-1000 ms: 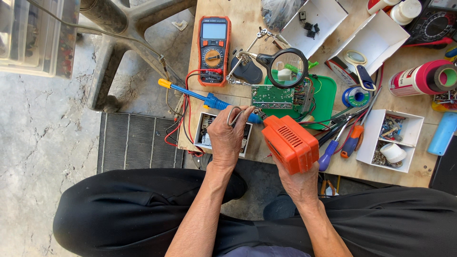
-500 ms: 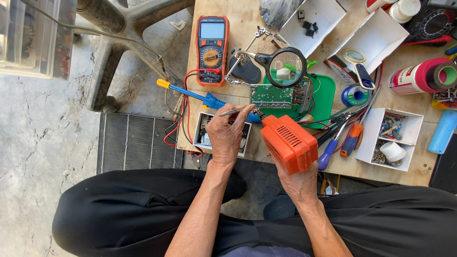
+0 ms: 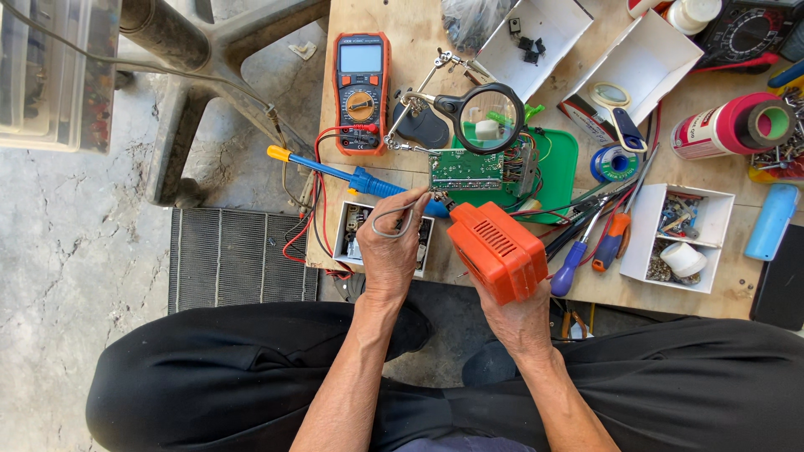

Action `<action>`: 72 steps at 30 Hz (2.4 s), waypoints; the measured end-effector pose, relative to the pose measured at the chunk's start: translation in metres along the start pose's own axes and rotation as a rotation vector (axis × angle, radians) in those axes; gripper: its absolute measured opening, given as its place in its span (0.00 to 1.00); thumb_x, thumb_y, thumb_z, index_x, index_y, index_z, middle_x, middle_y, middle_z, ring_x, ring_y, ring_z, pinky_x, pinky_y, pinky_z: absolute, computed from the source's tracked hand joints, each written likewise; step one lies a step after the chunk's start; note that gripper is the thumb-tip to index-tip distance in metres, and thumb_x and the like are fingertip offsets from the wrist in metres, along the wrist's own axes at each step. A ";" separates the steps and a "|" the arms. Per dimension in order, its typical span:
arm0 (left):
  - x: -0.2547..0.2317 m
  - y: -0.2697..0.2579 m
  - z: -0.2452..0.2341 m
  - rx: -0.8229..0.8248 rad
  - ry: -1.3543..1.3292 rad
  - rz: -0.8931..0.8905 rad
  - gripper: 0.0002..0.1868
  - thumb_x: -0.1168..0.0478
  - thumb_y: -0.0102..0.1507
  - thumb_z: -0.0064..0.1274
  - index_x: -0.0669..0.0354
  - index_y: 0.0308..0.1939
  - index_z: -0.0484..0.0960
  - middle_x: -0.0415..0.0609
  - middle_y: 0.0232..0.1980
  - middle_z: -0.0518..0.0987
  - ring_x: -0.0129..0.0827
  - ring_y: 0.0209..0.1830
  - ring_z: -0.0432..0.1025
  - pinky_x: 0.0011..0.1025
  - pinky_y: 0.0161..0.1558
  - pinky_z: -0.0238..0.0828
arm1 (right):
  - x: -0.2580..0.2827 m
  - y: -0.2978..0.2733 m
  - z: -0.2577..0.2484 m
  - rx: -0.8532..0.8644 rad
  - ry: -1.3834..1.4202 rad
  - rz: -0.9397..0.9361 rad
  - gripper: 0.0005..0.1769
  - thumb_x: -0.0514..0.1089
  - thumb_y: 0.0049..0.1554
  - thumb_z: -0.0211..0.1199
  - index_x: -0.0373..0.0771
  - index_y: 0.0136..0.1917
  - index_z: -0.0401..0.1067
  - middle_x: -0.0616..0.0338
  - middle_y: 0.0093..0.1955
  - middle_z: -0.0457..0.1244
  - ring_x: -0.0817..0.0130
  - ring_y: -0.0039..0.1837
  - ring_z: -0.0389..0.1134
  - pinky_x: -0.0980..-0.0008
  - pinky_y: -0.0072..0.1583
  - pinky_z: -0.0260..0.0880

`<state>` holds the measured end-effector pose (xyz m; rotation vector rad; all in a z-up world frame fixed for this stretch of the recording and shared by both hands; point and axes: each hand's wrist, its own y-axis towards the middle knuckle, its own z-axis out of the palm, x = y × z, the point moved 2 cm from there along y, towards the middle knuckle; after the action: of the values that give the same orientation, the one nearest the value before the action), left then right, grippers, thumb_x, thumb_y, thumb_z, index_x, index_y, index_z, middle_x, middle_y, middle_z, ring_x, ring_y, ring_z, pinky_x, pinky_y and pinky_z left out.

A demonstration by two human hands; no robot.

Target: The person uses a heat gun to apply heat to a green circuit board while holding a wire with pliers. They then use a soldering iron to work on the board's components. The person also handles a multimeter and various small electronic parts on the cluttered workbench.

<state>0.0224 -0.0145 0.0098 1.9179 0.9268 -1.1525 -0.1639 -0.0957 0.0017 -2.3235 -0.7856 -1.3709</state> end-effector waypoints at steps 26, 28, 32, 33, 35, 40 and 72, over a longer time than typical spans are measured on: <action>0.003 0.003 0.007 -0.074 0.103 0.082 0.07 0.60 0.66 0.74 0.50 0.36 0.90 0.42 0.35 0.89 0.41 0.38 0.86 0.36 0.42 0.84 | -0.006 -0.004 0.004 -0.040 0.021 -0.010 0.38 0.32 0.50 0.82 0.34 0.72 0.72 0.44 0.61 0.74 0.46 0.63 0.78 0.51 0.68 0.80; 0.009 0.005 0.007 -0.083 0.137 0.115 0.12 0.59 0.65 0.76 0.51 0.33 0.86 0.45 0.32 0.86 0.43 0.36 0.84 0.37 0.41 0.83 | -0.003 -0.005 0.002 -0.060 0.004 -0.016 0.37 0.33 0.51 0.82 0.35 0.71 0.72 0.46 0.61 0.74 0.48 0.63 0.79 0.53 0.67 0.81; 0.008 0.007 0.009 -0.093 0.194 0.165 0.19 0.59 0.64 0.77 0.52 0.27 0.79 0.47 0.28 0.82 0.45 0.32 0.82 0.37 0.39 0.80 | -0.008 -0.012 -0.003 -0.197 0.018 -0.006 0.34 0.36 0.48 0.84 0.34 0.67 0.77 0.42 0.58 0.75 0.46 0.63 0.78 0.55 0.61 0.83; 0.005 0.005 0.011 -0.082 0.170 0.174 0.19 0.59 0.64 0.77 0.52 0.27 0.79 0.47 0.28 0.82 0.45 0.32 0.82 0.37 0.39 0.80 | 0.011 -0.007 -0.015 -0.219 0.002 -0.007 0.34 0.36 0.48 0.84 0.34 0.67 0.77 0.42 0.58 0.75 0.46 0.63 0.78 0.55 0.61 0.83; 0.004 0.002 0.009 -0.071 0.118 0.132 0.04 0.61 0.67 0.74 0.45 0.41 0.93 0.40 0.38 0.90 0.40 0.43 0.87 0.34 0.48 0.82 | 0.052 0.003 -0.035 -0.271 0.044 -0.096 0.22 0.36 0.48 0.85 0.38 0.56 0.85 0.49 0.50 0.78 0.54 0.53 0.82 0.61 0.58 0.86; -0.001 -0.006 0.011 -0.036 0.080 0.152 0.09 0.68 0.69 0.70 0.48 0.51 0.95 0.47 0.44 0.92 0.44 0.48 0.87 0.39 0.50 0.84 | -0.002 -0.009 -0.066 -0.376 0.455 0.261 0.08 0.39 0.55 0.78 0.33 0.42 0.80 0.45 0.27 0.71 0.60 0.26 0.74 0.62 0.31 0.80; 0.011 -0.016 -0.007 -0.051 -0.022 0.060 0.14 0.63 0.77 0.55 0.57 0.67 0.82 0.54 0.63 0.83 0.51 0.68 0.80 0.49 0.74 0.87 | 0.016 -0.002 -0.145 -0.385 -0.546 0.132 0.09 0.40 0.78 0.69 0.32 0.66 0.84 0.52 0.57 0.74 0.61 0.57 0.73 0.60 0.63 0.72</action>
<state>0.0157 0.0012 -0.0010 1.8758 0.8733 -1.1027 -0.2593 -0.1673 0.0855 -3.0539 -0.5176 -0.8914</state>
